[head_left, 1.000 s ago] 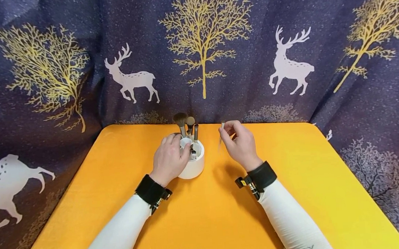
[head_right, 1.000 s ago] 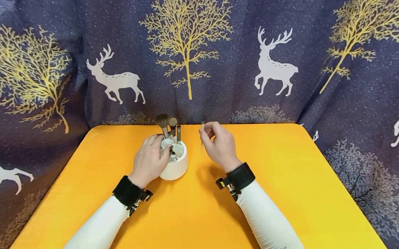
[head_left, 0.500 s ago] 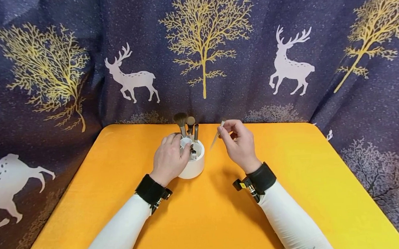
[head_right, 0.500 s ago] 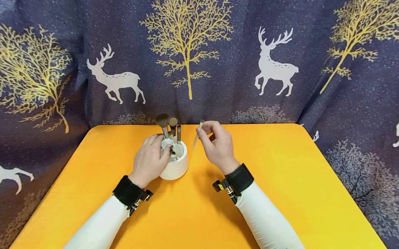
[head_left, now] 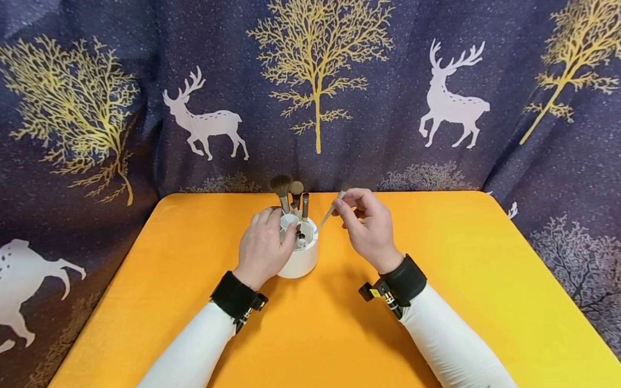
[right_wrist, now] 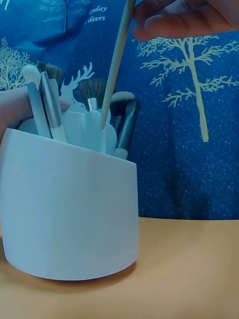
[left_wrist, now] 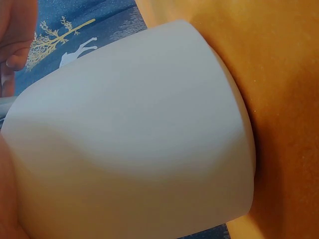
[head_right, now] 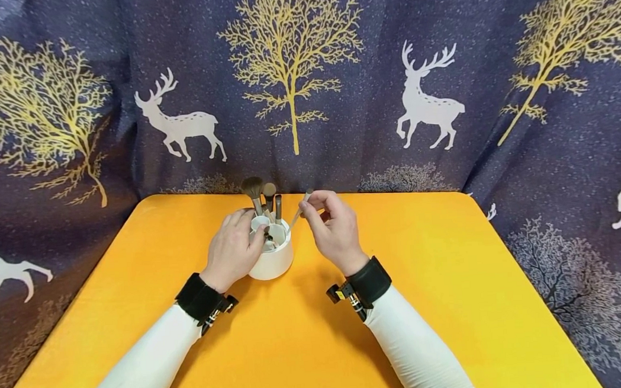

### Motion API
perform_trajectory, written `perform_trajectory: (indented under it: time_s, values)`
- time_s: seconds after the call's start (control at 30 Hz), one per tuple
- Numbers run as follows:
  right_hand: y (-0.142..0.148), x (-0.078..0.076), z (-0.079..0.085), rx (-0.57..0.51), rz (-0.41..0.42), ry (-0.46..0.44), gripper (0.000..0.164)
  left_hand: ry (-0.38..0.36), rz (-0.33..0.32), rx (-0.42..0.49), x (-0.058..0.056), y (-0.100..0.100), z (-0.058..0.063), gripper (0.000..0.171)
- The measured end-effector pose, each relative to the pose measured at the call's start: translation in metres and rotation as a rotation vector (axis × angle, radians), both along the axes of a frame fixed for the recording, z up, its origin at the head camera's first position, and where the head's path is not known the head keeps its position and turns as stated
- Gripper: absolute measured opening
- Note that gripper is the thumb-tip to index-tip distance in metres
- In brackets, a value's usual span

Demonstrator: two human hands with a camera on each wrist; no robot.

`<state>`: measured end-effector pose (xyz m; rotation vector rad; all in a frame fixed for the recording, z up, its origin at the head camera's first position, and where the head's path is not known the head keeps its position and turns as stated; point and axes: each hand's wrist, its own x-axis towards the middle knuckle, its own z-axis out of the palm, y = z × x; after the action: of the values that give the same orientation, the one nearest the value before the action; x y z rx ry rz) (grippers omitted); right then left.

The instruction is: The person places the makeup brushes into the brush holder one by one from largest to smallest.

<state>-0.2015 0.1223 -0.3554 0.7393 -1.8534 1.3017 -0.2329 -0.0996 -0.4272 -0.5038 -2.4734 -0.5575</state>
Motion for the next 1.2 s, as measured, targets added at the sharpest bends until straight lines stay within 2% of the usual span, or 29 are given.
perform_trajectory:
  time_s: [0.37,0.7,0.83,1.03,1.2]
  values:
    - [-0.004,-0.001,-0.008,0.057,-0.01,-0.048,0.015,-0.005,0.002,-0.003,0.001,0.0,0.002,0.066]
    - [0.003,-0.021,-0.032,0.098,0.0,-0.072,0.015,0.008,-0.003,0.0,0.002,0.0,0.002,0.064]
    - [0.004,-0.022,-0.035,0.13,0.014,-0.078,0.013,0.009,-0.003,-0.003,0.002,0.0,0.001,0.064]
    - [0.006,-0.022,-0.035,0.207,0.007,-0.104,0.021,0.004,-0.004,-0.005,0.002,0.0,0.001,0.064]
    - [0.007,-0.021,-0.035,0.226,0.008,-0.125,0.024,0.007,-0.005,0.0,0.001,-0.001,0.001,0.061]
